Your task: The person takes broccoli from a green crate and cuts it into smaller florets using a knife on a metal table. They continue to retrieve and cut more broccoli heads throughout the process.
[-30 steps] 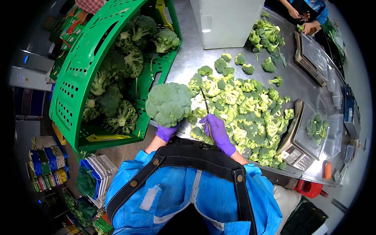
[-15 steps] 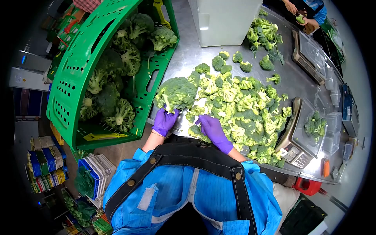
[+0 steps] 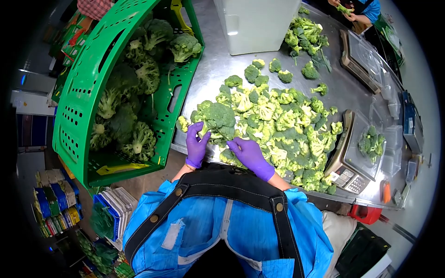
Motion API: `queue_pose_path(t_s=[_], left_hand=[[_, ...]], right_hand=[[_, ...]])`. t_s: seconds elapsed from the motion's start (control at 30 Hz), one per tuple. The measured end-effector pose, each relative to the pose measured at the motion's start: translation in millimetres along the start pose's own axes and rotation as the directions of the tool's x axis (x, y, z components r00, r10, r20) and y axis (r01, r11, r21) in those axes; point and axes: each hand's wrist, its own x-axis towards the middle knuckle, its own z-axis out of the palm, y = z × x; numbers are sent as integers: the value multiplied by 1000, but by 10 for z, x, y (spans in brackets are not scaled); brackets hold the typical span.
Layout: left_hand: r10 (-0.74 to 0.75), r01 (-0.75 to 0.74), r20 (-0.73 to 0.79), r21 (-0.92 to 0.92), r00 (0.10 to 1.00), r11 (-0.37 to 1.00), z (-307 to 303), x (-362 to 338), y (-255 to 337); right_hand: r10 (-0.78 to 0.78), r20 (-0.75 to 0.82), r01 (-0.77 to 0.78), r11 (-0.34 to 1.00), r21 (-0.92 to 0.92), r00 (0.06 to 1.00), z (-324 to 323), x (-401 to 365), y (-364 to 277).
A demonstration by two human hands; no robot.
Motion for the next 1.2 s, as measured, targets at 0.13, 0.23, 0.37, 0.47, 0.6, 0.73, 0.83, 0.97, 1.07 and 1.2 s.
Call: queue_pose_path(t_s=[0.13,0.23,0.37,0.47,0.6,0.73,0.83,0.97,1.07,1.2], left_hand=[[82,-83,30,29,996,996,25,-25,26],[152,-163,79,170,985,972,49,-16,127],[148,-161,93,144,985,976,56,-36,102],[156,-177,130,172,979,969,41,-22,132],[183,-206,144,168,972,964,54,-1,107],[209,-237,146,214,967,948,91,-35,150],[209,-231,122,206,970,951,59,-14,129],[300,-322,120,268,946,908,-52,77,236],[363,-399,166,347,917,848,-156,124,200],[415,-497,279,396,866,772,-223,97,-13]], right_hand=[[-114,3,113,983,-142,993,-32,-15,-54],[-64,-65,47,971,-233,996,-24,-18,-63],[-42,-46,27,957,-290,998,-83,26,24],[-77,-34,62,943,-328,996,-59,86,47],[-94,-82,51,908,-416,992,98,229,111],[-131,-55,89,872,-481,990,155,353,140],[-199,-104,161,942,-295,974,106,337,139],[126,-103,-63,880,470,987,81,237,202],[260,-118,-128,760,638,958,-29,190,205],[25,-159,13,973,230,987,-114,98,201]])
